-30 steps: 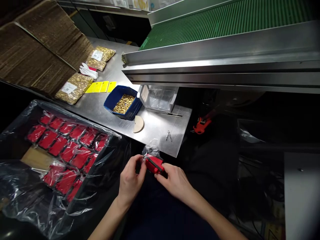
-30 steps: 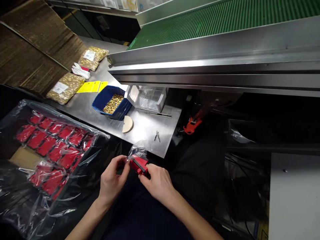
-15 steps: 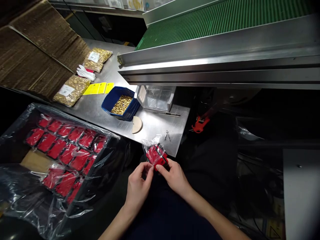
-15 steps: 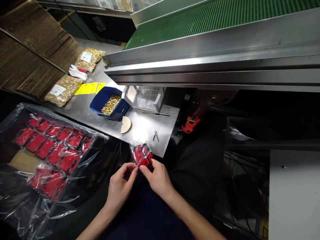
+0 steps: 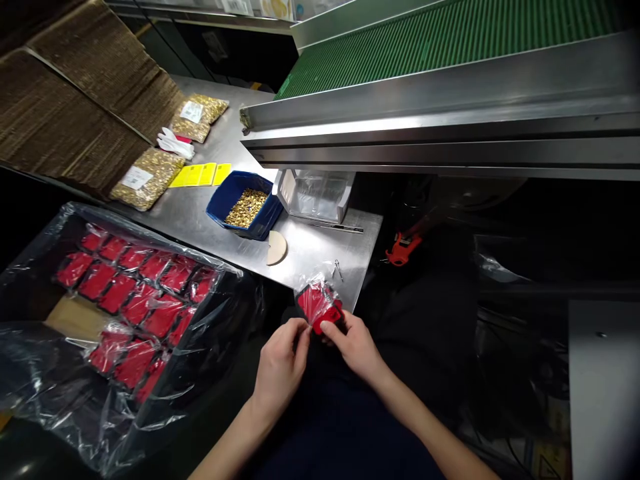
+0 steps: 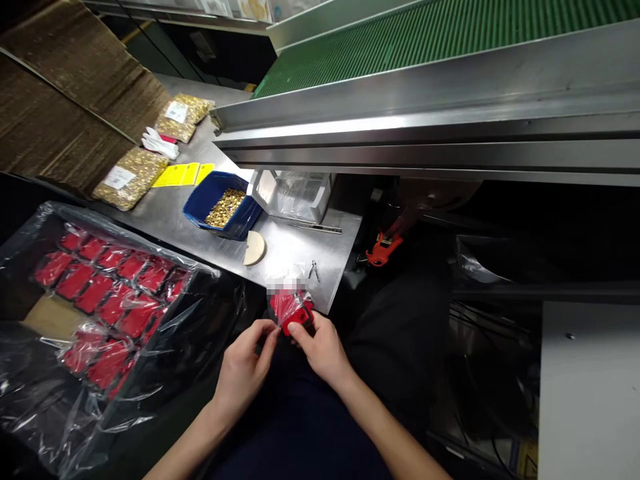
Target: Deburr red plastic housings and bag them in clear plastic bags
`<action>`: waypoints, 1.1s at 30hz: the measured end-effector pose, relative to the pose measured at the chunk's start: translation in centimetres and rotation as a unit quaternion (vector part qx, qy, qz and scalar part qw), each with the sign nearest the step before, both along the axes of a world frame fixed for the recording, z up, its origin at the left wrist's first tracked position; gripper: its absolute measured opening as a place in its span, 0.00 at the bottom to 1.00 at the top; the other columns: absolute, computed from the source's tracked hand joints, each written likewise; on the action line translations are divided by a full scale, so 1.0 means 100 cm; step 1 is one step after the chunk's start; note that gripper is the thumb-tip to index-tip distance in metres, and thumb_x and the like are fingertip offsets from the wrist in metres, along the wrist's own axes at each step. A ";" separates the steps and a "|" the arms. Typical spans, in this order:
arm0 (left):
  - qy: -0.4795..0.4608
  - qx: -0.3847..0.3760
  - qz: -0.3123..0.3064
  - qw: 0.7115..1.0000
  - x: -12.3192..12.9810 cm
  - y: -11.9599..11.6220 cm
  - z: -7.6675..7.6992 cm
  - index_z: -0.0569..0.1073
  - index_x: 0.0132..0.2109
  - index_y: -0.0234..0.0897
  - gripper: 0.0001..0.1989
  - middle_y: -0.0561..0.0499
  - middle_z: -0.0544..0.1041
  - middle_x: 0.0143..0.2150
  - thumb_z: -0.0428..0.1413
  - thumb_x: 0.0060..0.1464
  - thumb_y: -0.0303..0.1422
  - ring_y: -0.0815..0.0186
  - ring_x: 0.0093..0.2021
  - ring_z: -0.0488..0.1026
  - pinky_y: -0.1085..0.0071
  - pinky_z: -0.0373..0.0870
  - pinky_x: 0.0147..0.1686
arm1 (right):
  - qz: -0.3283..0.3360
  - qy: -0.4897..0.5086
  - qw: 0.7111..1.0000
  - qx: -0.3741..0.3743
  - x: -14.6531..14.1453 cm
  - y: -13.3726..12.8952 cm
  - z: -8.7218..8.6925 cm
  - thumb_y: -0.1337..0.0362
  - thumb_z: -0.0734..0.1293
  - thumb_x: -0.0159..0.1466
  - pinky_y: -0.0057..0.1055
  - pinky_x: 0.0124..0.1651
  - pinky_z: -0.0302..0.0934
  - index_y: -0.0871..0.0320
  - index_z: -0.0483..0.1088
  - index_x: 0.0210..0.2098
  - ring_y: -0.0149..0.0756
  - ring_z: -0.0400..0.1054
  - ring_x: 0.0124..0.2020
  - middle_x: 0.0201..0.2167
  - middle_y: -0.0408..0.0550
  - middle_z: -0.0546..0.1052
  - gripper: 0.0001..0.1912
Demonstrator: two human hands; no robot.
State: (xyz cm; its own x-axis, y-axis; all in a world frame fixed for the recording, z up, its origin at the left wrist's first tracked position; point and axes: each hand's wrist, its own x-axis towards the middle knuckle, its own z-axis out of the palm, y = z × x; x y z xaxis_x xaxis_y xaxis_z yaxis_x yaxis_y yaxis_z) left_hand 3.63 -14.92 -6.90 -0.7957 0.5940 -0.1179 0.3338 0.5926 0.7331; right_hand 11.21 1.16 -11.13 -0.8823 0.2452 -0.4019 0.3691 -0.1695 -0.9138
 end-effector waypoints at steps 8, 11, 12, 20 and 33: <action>0.041 0.108 -0.128 0.985 0.004 0.005 0.014 0.70 0.53 0.41 0.12 0.49 0.76 0.41 0.55 0.65 0.23 0.64 0.41 0.73 0.68 0.70 0.43 | 0.082 0.006 0.997 -0.006 -0.001 -0.003 0.000 0.57 0.70 0.65 0.31 0.42 0.66 0.56 0.76 0.35 0.40 0.73 0.36 0.31 0.43 0.79 0.09; 0.019 0.126 -0.149 0.981 0.004 0.011 0.019 0.72 0.49 0.40 0.10 0.48 0.74 0.41 0.54 0.65 0.22 0.64 0.41 0.72 0.68 0.71 0.42 | 0.129 0.001 0.992 -0.010 0.002 0.000 0.003 0.60 0.70 0.64 0.29 0.38 0.64 0.57 0.75 0.32 0.39 0.72 0.34 0.27 0.41 0.77 0.07; 0.003 0.119 -0.177 0.977 0.003 0.012 0.021 0.73 0.48 0.40 0.10 0.47 0.74 0.41 0.53 0.65 0.22 0.63 0.41 0.72 0.67 0.71 0.42 | 0.139 0.001 0.990 -0.012 0.002 0.003 0.003 0.61 0.70 0.63 0.28 0.38 0.63 0.57 0.75 0.32 0.39 0.72 0.34 0.27 0.41 0.77 0.07; 0.004 -0.030 -0.339 0.940 -0.024 -0.001 0.041 0.57 0.72 0.50 0.43 0.41 0.56 0.74 0.68 0.55 0.41 0.41 0.73 0.49 0.38 0.53 0.69 | 0.211 0.010 0.968 -0.137 0.005 0.020 0.000 0.48 0.66 0.68 0.27 0.29 0.63 0.58 0.74 0.40 0.35 0.72 0.26 0.27 0.42 0.77 0.18; -0.558 0.135 -0.166 0.802 -0.032 -0.031 -0.009 0.58 0.71 0.41 0.45 0.39 0.64 0.69 0.63 0.54 0.56 0.44 0.68 0.62 0.50 0.56 0.67 | 0.269 0.080 0.944 0.175 0.031 0.057 0.038 0.57 0.72 0.67 0.38 0.58 0.58 0.49 0.79 0.38 0.39 0.71 0.47 0.40 0.41 0.81 0.05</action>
